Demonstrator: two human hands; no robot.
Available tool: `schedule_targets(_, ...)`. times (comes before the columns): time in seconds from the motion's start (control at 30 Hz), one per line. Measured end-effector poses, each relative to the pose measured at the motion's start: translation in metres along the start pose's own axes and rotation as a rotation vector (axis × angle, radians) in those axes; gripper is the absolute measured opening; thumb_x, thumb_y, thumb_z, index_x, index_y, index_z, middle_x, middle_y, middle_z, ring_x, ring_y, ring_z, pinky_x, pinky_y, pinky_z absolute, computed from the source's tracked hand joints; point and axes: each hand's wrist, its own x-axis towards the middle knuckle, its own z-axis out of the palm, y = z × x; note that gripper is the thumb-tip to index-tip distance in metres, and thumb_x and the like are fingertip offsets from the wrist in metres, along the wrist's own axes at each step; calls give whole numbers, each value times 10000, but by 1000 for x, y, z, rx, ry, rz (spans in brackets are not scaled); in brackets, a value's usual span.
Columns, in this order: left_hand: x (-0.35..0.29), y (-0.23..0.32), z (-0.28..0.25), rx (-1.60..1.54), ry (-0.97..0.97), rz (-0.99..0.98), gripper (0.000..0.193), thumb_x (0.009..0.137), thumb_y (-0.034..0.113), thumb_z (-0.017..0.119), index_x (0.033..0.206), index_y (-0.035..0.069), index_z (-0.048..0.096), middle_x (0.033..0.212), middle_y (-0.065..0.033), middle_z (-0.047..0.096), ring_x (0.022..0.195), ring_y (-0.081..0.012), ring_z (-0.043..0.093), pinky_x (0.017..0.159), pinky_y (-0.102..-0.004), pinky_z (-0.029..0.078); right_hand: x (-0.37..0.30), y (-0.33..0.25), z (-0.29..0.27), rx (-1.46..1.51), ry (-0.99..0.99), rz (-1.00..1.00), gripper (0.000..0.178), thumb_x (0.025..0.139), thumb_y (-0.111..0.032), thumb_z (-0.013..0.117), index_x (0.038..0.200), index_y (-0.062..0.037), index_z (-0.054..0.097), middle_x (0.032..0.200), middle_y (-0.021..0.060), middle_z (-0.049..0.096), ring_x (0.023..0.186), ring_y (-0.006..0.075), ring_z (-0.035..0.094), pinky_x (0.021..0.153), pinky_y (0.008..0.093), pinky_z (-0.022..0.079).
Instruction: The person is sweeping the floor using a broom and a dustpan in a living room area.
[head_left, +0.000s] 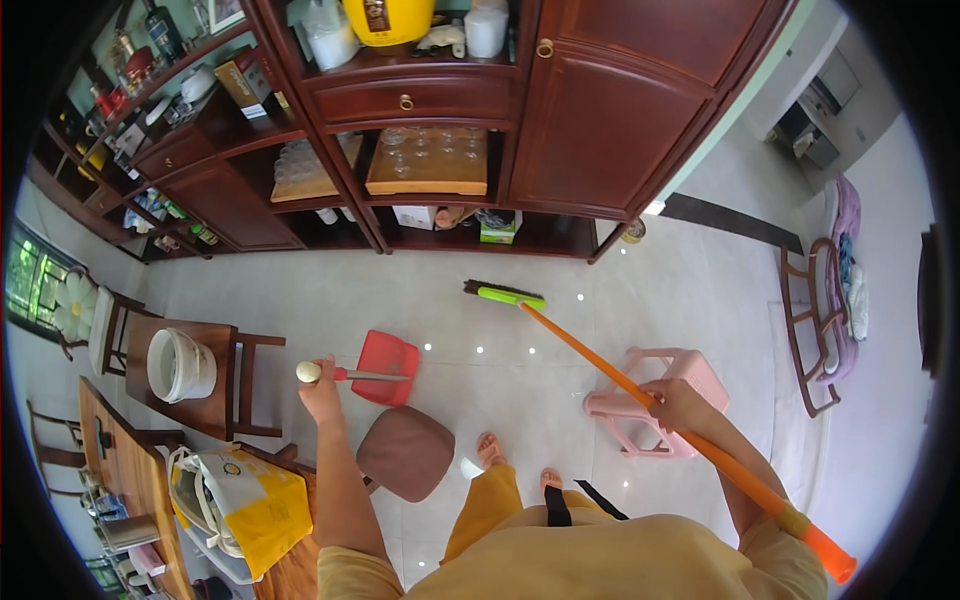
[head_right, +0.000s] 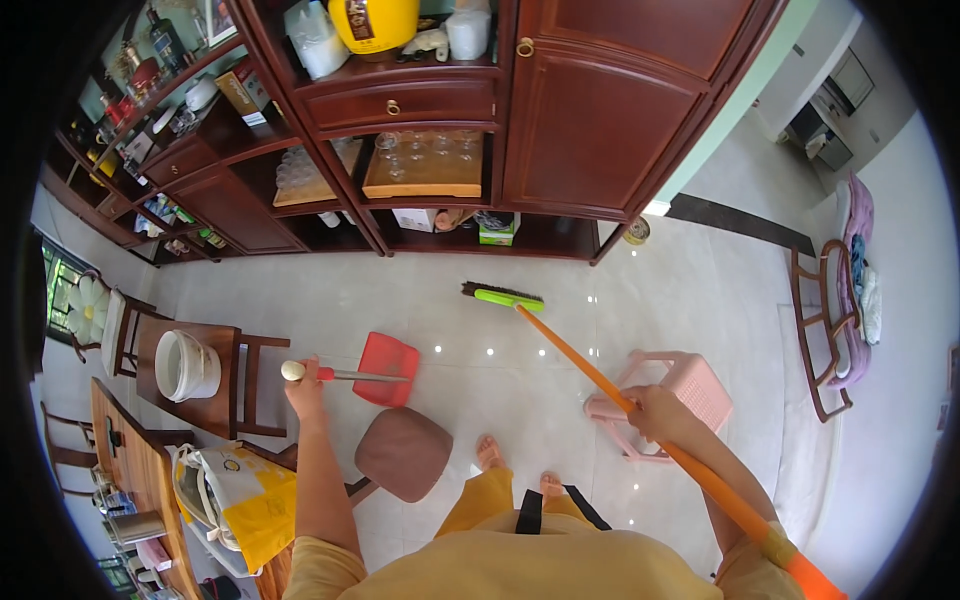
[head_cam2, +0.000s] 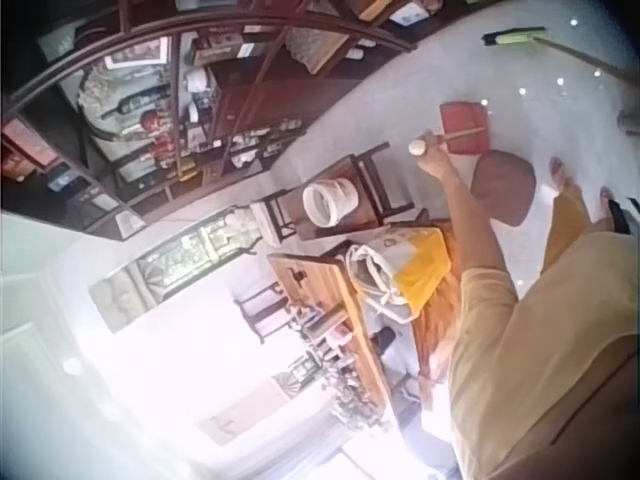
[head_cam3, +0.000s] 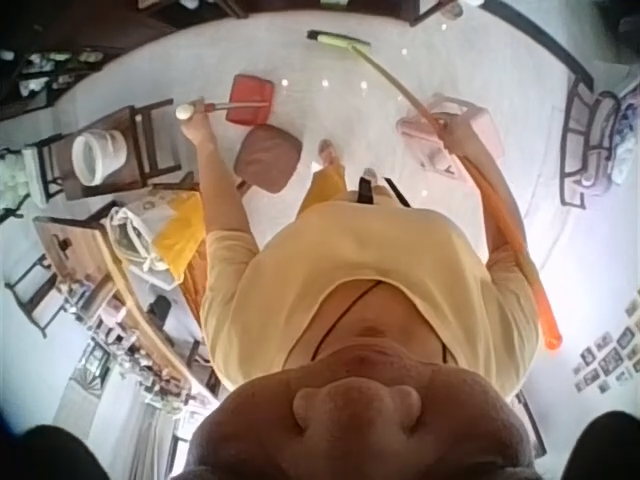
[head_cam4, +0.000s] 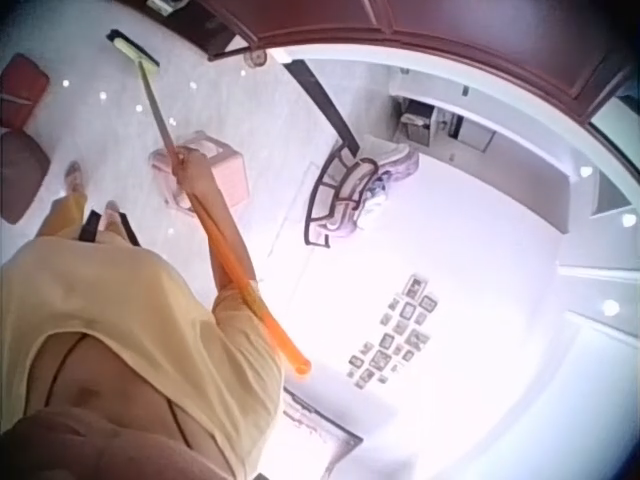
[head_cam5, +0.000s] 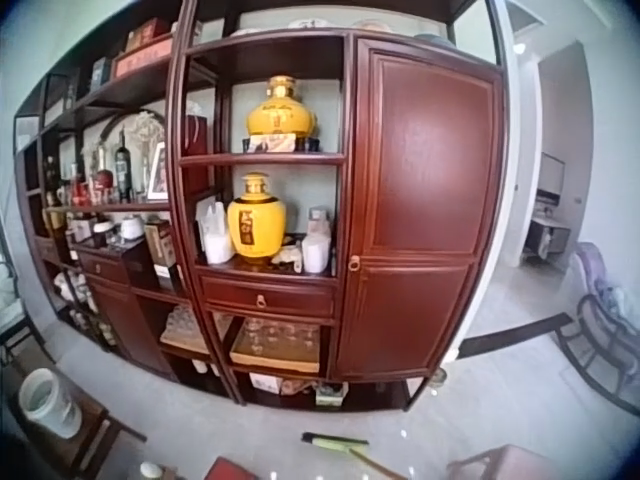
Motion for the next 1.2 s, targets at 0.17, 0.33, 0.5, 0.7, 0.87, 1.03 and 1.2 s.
schedule_targets(0.17, 8, -14, 14, 21, 0, 75, 211, 771, 177, 681, 829, 11, 563, 734, -17, 564, 667, -101, 492, 637, -271, 411, 24, 11, -10, -169, 74, -56, 364, 759, -42, 519, 1119, -28, 572, 844, 183, 631, 627, 266, 621, 599, 347, 492)
schedule_targets(0.33, -20, -23, 26, 247, 298, 200, 286, 777, 201, 680, 941, 7, 549, 871, -45, 578, 832, -130, 528, 751, -288, 424, 52, 29, -23, -239, 108, -131, 385, 741, -14, 493, 1118, -11, 572, 723, 139, 627, 512, 182, 600, 522, 300, 497)
schedule_targets(0.5, -161, -4, 22, -228, -245, -103, 234, 820, 147, 589, 1015, 23, 552, 924, -39, 566, 864, -157, 522, 768, -295, 423, 87, 47, -34, -155, 52, -18, 353, 736, -7, 542, 1087, -3, 580, 767, 172, 627, 553, 248, 623, 514, 336, 511)
schedule_targets(0.7, -365, 63, 56, -421, -1270, -92, 330, 922, 275, 480, 1162, 48, 474, 1040, -57, 563, 943, -126, 545, 811, -269, 451, 167, 64, -14, 106, 50, -94, 217, 698, 30, 541, 905, 49, 603, 662, 158, 575, 481, 233, 584, 388, 351, 472)
schedule_targets(0.87, -422, 104, 9, -439, -1462, -231, 539, 906, 460, 427, 1251, 50, 369, 1025, -110, 561, 874, -169, 585, 733, -284, 489, 193, 77, 36, 442, 20, 23, 64, 676, 17, 578, 708, 70, 559, 611, 153, 529, 457, 232, 558, 349, 355, 446)
schedule_targets(1.03, -447, 68, -78, -665, -1389, -563, 723, 867, 415, 527, 1388, 83, 152, 1177, -163, 465, 938, -225, 584, 790, -330, 505, 181, 75, 152, 441, 194, -17, 96, 696, -13, 591, 702, 75, 551, 615, 156, 523, 449, 243, 552, 349, 349, 441)
schedule_targets(1.2, -467, -50, -154, -211, -1142, -578, 817, 794, 243, 628, 1366, -36, 116, 1221, -186, 441, 915, -233, 592, 757, -338, 507, 184, 106, 292, 703, 57, 167, 78, 738, -9, 573, 777, 55, 551, 641, 153, 533, 424, 218, 488, 358, 334, 399)
